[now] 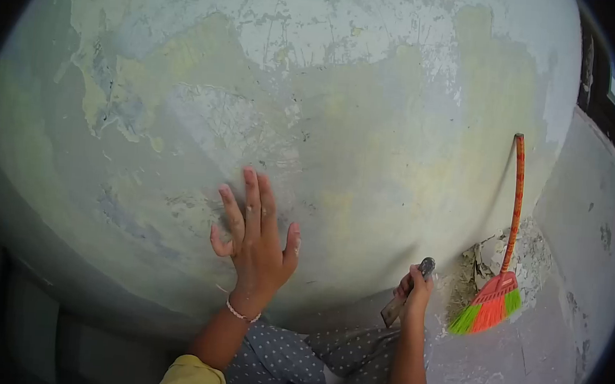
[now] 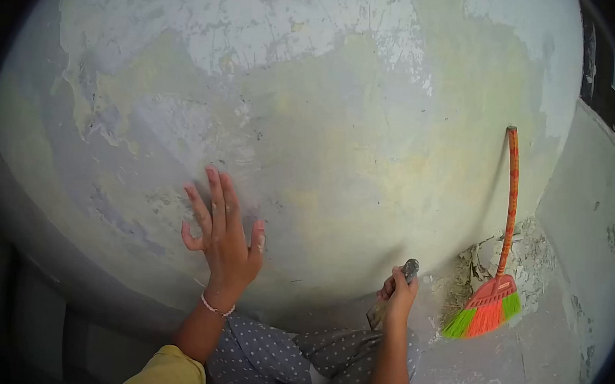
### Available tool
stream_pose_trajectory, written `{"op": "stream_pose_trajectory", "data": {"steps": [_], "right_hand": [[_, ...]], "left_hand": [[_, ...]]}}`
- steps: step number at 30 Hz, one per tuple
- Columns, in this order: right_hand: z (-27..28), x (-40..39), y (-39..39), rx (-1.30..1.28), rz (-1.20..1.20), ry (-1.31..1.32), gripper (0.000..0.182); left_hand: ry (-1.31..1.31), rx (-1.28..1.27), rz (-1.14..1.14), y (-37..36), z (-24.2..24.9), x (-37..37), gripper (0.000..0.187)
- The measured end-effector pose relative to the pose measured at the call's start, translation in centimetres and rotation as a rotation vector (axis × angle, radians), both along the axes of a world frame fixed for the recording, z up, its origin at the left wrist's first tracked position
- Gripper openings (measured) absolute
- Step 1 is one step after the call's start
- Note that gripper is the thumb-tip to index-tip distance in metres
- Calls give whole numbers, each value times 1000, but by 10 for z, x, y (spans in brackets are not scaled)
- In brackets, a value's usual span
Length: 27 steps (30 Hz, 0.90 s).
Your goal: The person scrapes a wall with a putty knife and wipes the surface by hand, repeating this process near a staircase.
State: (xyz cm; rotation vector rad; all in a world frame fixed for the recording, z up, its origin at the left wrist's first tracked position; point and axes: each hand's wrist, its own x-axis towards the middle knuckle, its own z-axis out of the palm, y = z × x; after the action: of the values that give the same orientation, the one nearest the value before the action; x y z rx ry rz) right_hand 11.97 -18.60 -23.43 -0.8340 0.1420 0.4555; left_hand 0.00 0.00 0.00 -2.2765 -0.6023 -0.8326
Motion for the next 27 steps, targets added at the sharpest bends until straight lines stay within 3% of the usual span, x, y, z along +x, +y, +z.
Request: {"op": "stream_pose_trajectory", "data": {"steps": [2,6,8,17,23,27], "right_hand": [[14,-3,1,-15,-151,-25,30],[8,-3,0,-102,-213,8,29],[4,-4,0,-173,-252,-97,31],[2,0,-10,-390,-109,-352,22],[30,-5,-15,-127,-318,-341,20],[38,-9,-19,-298,-271,-477,25]], "left_hand": [[-93,-50,-7,-8,12,2,72],[-20,-108,16,-19,-22,0,76],[25,-135,40,-17,-38,-5,75],[-90,-146,-1,-35,-15,20,78],[4,-219,20,-15,-80,-1,72],[-26,-192,18,16,-124,-29,66]]}}
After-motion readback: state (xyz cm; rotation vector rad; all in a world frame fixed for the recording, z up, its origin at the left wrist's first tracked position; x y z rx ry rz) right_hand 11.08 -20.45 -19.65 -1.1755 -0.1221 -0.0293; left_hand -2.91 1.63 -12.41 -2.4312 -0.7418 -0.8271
